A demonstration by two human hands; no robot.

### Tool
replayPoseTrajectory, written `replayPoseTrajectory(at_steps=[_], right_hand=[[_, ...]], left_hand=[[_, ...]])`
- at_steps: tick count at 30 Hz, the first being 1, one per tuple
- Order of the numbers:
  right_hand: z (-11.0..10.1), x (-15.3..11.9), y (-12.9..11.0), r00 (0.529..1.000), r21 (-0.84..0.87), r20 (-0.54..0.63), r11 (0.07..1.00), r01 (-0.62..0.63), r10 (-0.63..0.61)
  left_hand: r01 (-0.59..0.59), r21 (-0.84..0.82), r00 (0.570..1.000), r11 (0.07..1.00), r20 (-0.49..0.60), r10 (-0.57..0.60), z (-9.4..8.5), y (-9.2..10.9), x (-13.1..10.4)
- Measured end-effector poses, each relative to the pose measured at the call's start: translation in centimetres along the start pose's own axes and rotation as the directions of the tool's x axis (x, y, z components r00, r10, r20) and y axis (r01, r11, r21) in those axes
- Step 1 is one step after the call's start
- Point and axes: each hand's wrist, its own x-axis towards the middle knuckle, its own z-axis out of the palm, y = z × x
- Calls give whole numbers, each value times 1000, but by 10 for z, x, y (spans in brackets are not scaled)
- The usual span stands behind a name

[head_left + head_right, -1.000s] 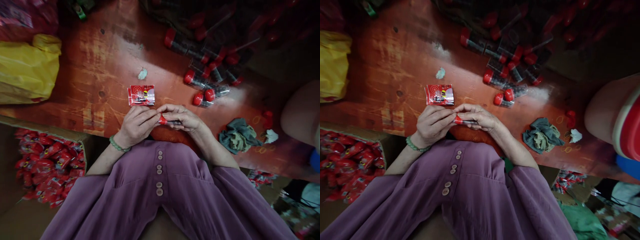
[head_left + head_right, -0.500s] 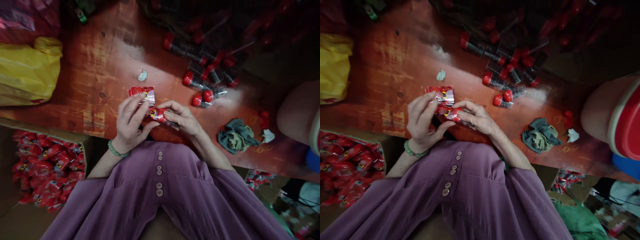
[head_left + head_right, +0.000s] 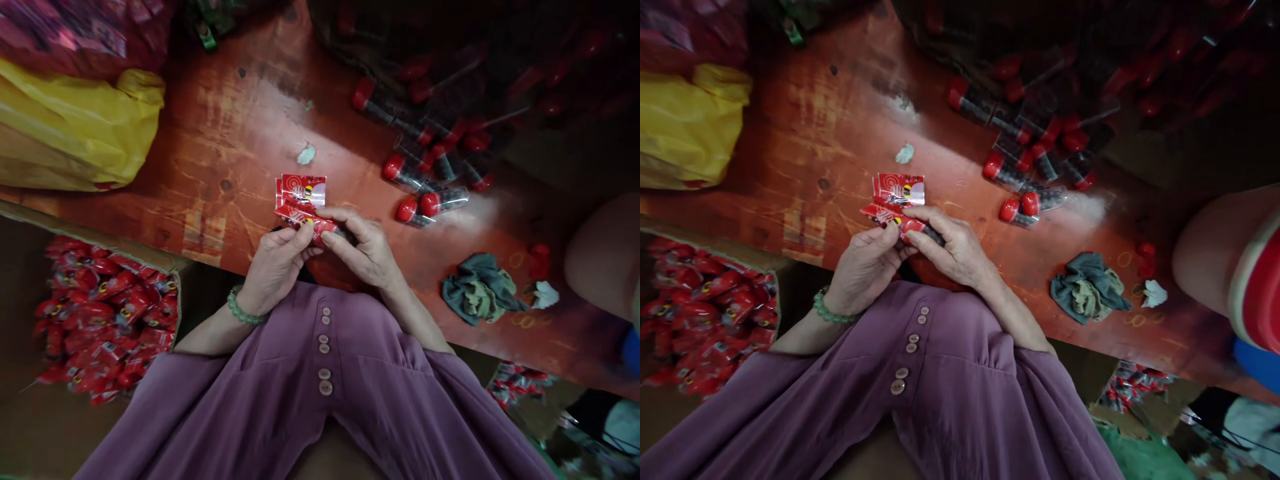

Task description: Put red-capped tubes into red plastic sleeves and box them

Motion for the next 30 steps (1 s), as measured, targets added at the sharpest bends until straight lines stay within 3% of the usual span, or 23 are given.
replayPoseTrajectory(at_steps=[5,7,10,13,16,21,27,30], right_hand=[[13,-6,9,981,-230,-110,965,130,-158],[21,-8,12,967,-212,-211,972,98,-144],[31,-11,13,957,-108,-291,994,-16,-17],[35,-12,11,948,-119,-312,992,28,-64],[35,-11,12,943,-128,-318,990,58,-96],[32,-5,16,956,23,-287,998,-53,57],[26,-4,12,985,-37,-175,999,5,-11],[21,-8,10,994,2,-110,1000,-22,22]], left_hand=[[-23,18,999,1000,-44,24,3,-9,2],[-43,26,997,999,-58,44,4,-12,4],[-64,40,995,997,-68,67,4,-15,7],[-116,77,989,990,-85,123,1,-16,9],[-138,97,986,986,-75,146,-2,-14,10],[-67,26,998,997,-5,67,-5,-7,16],[-83,67,994,994,-69,88,-2,-5,18],[-114,91,988,989,-96,122,1,-4,19]])
